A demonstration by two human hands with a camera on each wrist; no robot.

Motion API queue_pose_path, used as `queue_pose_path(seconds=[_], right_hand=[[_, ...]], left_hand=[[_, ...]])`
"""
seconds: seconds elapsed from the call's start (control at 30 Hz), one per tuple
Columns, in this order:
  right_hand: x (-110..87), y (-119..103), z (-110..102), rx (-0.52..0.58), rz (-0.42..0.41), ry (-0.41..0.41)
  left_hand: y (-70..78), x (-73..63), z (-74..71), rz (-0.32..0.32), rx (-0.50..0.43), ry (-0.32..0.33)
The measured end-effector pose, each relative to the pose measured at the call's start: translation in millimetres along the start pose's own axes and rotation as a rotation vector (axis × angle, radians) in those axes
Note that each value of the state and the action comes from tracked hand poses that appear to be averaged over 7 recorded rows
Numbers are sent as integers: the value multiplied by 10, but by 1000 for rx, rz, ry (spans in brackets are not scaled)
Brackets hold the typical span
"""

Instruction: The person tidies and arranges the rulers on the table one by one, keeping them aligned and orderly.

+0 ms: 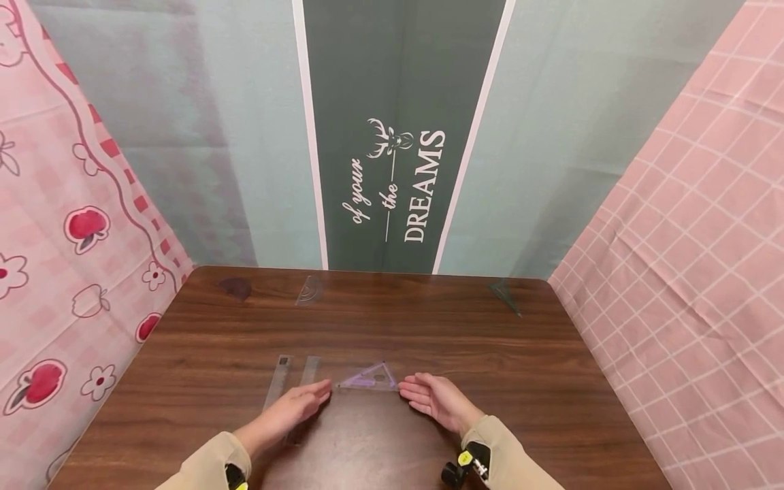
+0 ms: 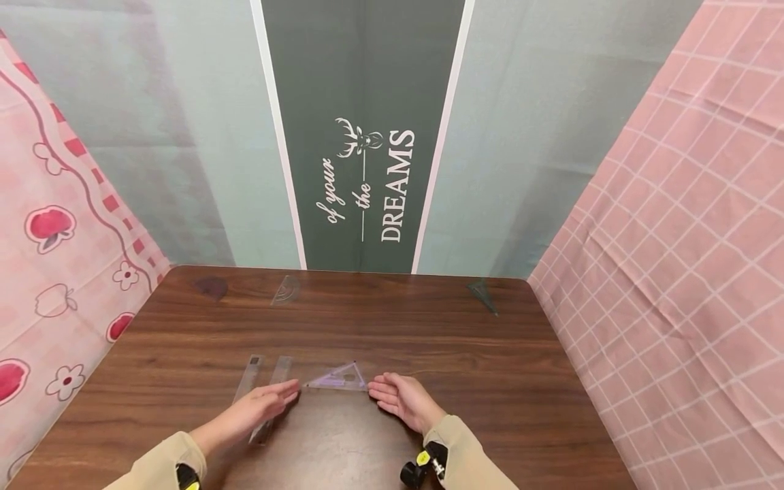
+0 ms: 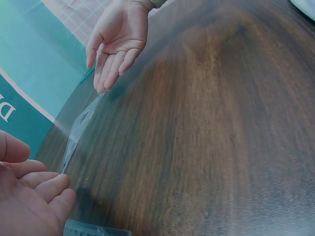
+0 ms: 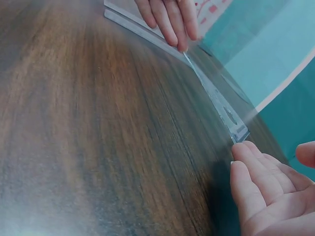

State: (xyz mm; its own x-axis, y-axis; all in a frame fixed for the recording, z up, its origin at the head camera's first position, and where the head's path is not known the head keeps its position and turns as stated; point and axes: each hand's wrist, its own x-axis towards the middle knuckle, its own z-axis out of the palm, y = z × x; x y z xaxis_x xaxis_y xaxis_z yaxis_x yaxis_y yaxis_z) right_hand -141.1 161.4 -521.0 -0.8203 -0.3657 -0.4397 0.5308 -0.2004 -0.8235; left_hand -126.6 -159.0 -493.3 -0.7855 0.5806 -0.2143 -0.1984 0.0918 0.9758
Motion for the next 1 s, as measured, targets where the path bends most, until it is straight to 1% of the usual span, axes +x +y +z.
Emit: queue_pose_path(seconds=[0.17,0.4,0.53,0.77,1.0], right_hand=[[-29,21,24,-19,6,-14],[-64,73,46,-17,22,-7],[-95,111,50,-23,33,-8],[-132,173,53,-44,58,-19],[-162,195,65,-76,65,-22]], left_hand=[[-12,-40,7,-8,-12,-4],[-45,-109,31,-13,-15,-7],[-71,-145,45,-12,-25,-19],[-95,-187,39,-22,-16,-31],[-97,-234,41,-26,-31,-70]])
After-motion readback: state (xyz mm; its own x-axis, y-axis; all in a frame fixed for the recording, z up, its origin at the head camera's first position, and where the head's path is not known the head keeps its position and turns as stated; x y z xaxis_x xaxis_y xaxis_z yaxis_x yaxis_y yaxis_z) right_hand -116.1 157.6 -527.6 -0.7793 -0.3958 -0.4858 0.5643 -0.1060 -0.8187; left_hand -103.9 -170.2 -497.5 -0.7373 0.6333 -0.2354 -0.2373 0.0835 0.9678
